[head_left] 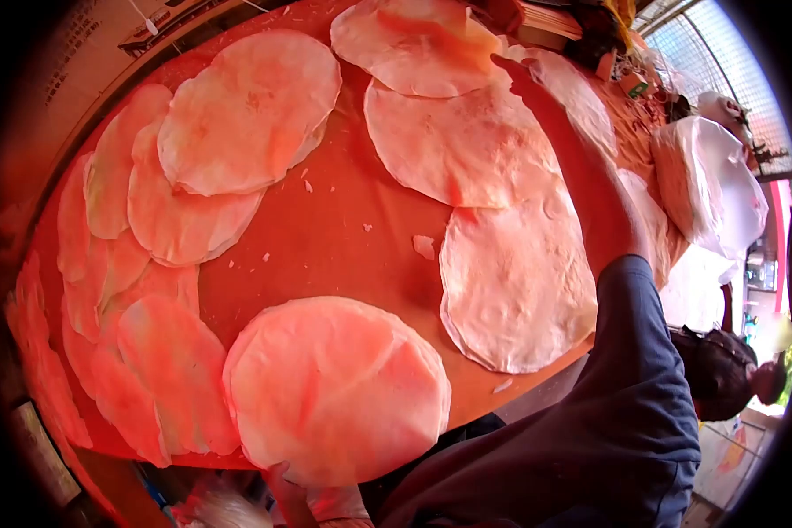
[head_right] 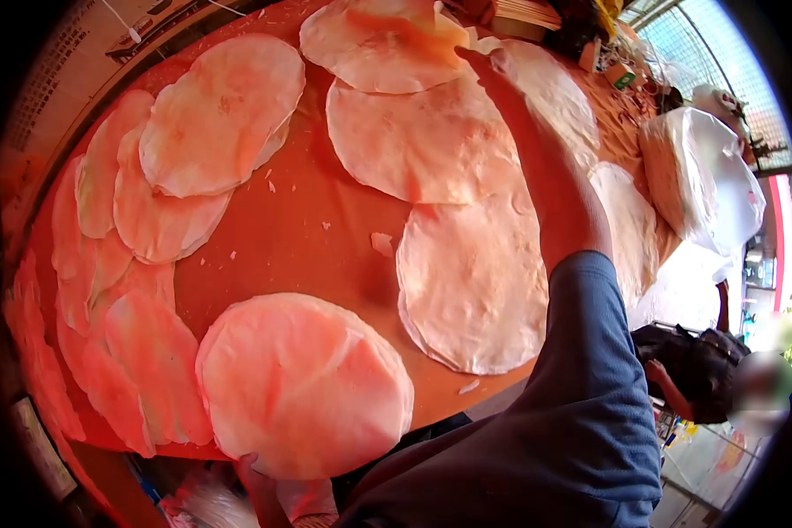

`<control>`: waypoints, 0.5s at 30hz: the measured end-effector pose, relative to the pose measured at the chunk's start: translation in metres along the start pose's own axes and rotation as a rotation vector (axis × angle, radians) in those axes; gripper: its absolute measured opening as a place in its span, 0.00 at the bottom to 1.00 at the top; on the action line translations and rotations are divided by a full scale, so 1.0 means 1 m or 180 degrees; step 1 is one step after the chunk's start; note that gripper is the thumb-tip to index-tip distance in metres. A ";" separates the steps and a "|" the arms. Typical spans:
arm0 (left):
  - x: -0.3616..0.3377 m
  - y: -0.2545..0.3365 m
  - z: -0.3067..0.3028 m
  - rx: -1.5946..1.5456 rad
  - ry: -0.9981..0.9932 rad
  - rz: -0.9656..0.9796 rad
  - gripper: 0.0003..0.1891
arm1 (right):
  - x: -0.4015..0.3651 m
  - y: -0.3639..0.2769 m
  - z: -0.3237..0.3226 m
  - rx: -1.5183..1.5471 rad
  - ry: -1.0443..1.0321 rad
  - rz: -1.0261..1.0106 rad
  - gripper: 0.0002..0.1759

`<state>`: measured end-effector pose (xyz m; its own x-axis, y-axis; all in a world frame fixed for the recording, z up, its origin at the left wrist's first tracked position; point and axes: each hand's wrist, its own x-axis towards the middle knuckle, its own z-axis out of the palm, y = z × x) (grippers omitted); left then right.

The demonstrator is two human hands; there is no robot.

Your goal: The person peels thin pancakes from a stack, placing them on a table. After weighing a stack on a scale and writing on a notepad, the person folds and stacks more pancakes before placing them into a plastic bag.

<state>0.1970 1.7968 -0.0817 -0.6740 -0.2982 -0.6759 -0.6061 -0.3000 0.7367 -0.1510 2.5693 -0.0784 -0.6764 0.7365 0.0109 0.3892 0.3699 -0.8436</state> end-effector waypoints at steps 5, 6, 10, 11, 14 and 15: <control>-0.004 0.007 0.008 0.0160 -0.0047 -0.0029 0.31 | 0.033 -0.016 0.021 -0.0290 -0.0122 -0.0310 0.22; -0.005 0.010 0.009 0.0200 -0.0075 -0.0034 0.31 | 0.037 -0.024 0.023 -0.0316 -0.0170 -0.0432 0.21; 0.001 0.009 -0.003 -0.0005 -0.0177 -0.0212 0.32 | 0.052 -0.077 0.013 -0.0393 -0.0301 -0.1604 0.18; 0.004 0.005 -0.009 -0.0126 -0.0190 -0.0292 0.32 | 0.059 -0.088 0.009 -0.0401 -0.0312 -0.2072 0.15; 0.009 -0.002 -0.022 -0.0046 -0.0321 -0.0237 0.30 | 0.070 -0.128 -0.003 -0.0451 -0.0377 -0.3446 0.10; 0.011 -0.004 -0.027 -0.0021 -0.0375 -0.0219 0.29 | 0.070 -0.144 -0.010 -0.0476 -0.0393 -0.3906 0.08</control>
<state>0.2032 1.7701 -0.0929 -0.6760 -0.1683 -0.7174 -0.6501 -0.3222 0.6882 -0.2482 2.5732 0.0497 -0.6947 -0.1968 0.6918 -0.4801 0.8432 -0.2422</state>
